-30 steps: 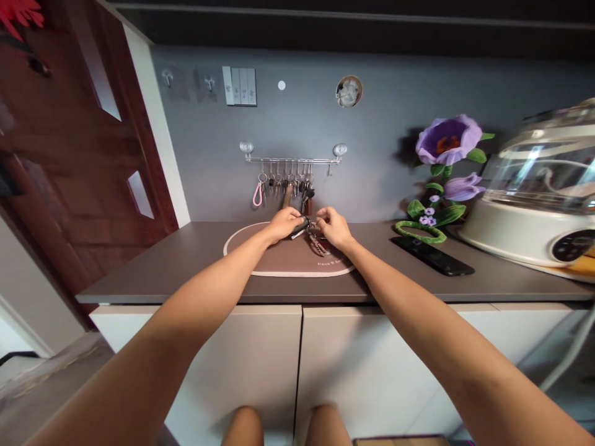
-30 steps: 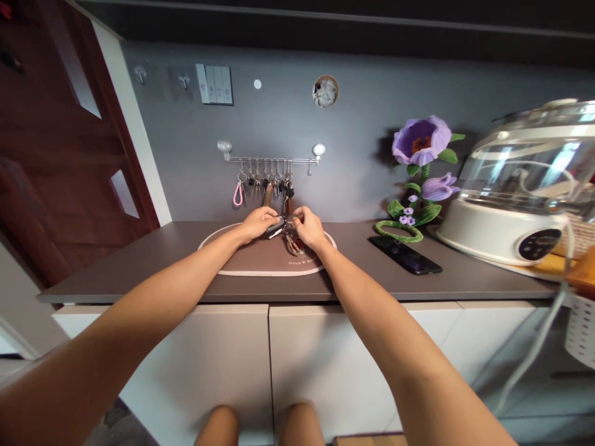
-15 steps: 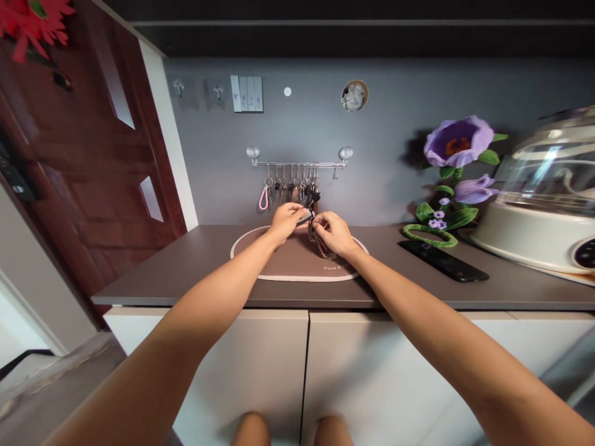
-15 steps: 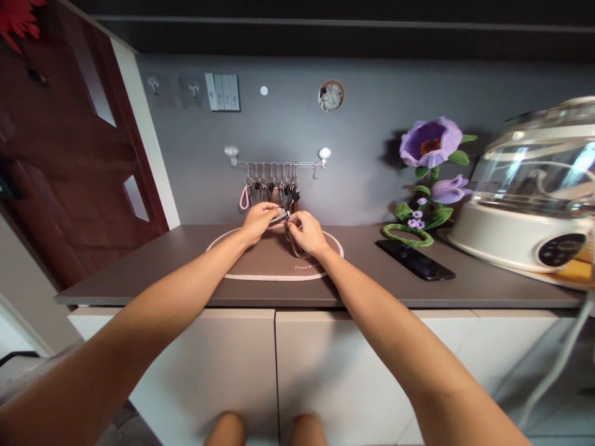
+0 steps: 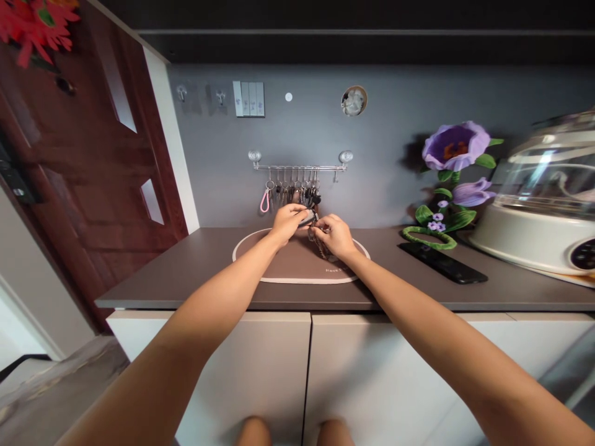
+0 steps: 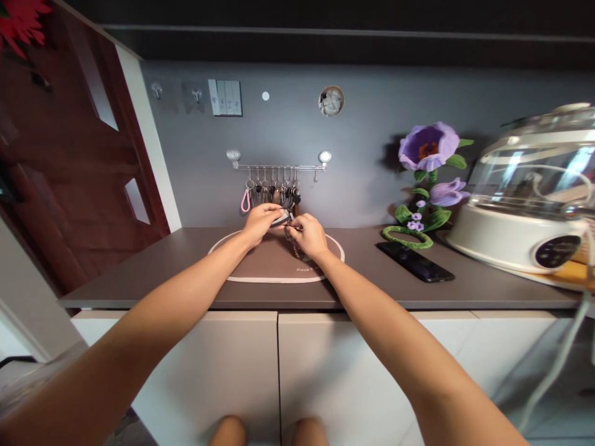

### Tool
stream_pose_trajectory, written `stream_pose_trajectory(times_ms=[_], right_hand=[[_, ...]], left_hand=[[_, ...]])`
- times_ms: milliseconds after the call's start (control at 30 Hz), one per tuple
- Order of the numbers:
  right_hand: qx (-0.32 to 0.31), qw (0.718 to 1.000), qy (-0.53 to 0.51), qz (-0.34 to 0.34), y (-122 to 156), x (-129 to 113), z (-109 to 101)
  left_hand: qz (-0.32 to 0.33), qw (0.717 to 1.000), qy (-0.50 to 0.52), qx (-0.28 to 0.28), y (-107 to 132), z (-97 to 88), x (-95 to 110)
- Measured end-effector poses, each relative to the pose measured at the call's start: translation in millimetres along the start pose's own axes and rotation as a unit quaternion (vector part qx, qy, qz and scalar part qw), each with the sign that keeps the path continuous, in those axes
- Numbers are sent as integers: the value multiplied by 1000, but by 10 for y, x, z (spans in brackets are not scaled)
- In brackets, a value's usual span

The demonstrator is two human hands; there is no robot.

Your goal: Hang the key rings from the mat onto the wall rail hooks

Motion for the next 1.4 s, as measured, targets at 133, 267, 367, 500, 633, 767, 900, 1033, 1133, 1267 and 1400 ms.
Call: stream_pose_trajectory(times_ms=[133,267,367,500,633,767,900,1033,1133,1267,1400], right_hand=[[3,1000,-1,-3,2,-17,-22],[1,1000,-5,-13,4,-61,-41],[16,1000,1,-17,-4,-77,-73],[30,999,19,-25,-40,-72,-123],[32,999,15,-31,-80,-53,-167],[36,999,-10,-30,-85,-32,-179],[46,999,-20,-3,-75,21,-163],[59,997,-33,35,-73,95,-169],[67,995,-49,56,-73,135,-187],[71,993,-63,69,-70,152,-201],[61,992,-69,83,-70,168,-184]], left_hand=[[0,1000,-6,-4,-5,-3,13],[-6,1000,7,6,-20,-33,32],[-16,1000,14,22,-28,-71,47],[-54,997,27,49,-26,-131,28],[-104,992,42,54,-17,-158,-28],[-147,986,63,41,1,-134,-85],[-178,982,60,18,23,-78,-144],[-197,979,49,-21,43,-1,-223],[-195,979,15,-63,69,64,-279],[-148,982,-46,-109,97,137,-312],[-95,981,-98,-135,92,192,-335]])
Point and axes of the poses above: each hand's wrist, its own y-axis away from the middle knuckle, its own z-axis out of the palm, x = y × z, the point moved 6 cm from there along -y, towards the middle knuckle, and after that the axes turned 1 degree about x, right-handed, at the moved point
